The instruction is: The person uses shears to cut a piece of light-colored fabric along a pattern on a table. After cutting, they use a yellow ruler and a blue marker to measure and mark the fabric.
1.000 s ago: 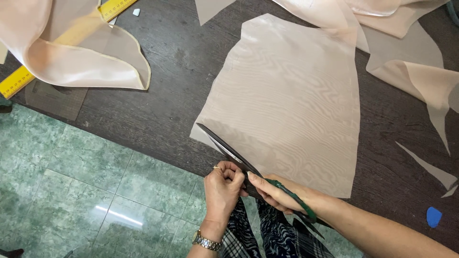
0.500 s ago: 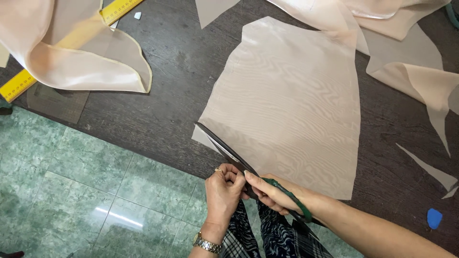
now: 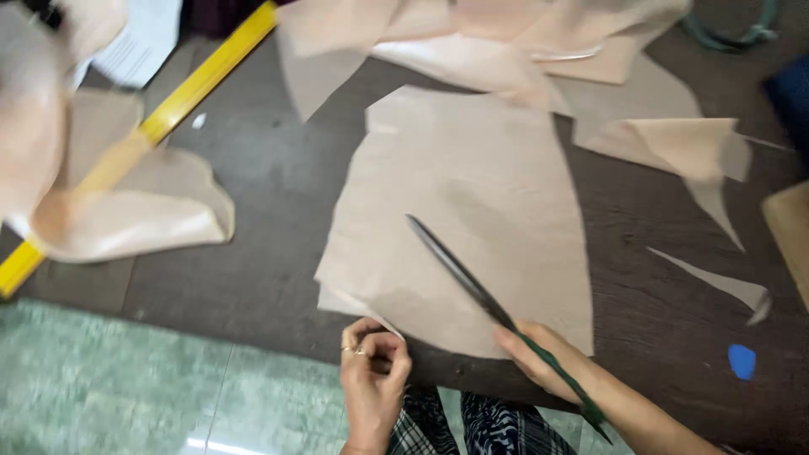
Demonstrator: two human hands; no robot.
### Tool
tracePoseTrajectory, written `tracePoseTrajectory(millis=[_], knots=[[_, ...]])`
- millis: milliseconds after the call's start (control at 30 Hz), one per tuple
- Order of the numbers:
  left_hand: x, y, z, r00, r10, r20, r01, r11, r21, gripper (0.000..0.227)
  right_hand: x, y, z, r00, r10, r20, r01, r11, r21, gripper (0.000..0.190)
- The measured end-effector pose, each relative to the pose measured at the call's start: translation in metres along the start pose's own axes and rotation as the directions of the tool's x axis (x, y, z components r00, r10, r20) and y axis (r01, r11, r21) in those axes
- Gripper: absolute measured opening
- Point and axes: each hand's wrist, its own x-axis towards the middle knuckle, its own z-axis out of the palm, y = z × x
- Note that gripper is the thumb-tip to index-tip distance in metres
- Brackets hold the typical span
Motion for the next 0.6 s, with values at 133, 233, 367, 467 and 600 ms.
tracePoseTrajectory(millis=[133,233,367,467,600], knots=[[0.021,0.045,0.042,0.962,0.227,0.150,-0.214,0.972,-0.096,0.005,-0.040,0.067,-0.031,0.953,0.301,-0.042,-0.209,0.749,0.629,0.039],[0.026,0.087,0.112,0.856,0.341,0.389,-0.247,0.930,-0.271,0.009,-0.071,0.134,-0.053,0.906,0.419,-0.051,-0.253,0.636,0.729,0.041],[0.004,0.137,0.231,0.611,0.372,0.699,-0.346,0.919,-0.188,0.003,-0.120,0.154,-0.073,0.821,0.523,-0.229,-0.073,0.495,0.866,0.050],[-0.032,0.171,0.322,0.411,0.431,0.803,-0.446,0.864,-0.235,0.005,-0.150,0.160,-0.081,0.707,0.640,-0.302,0.040,0.390,0.920,0.051],[-0.077,0.203,0.417,0.246,0.394,0.885,-0.449,0.856,-0.256,0.004,-0.169,0.205,-0.089,0.702,0.682,-0.204,0.180,0.107,0.978,0.058]])
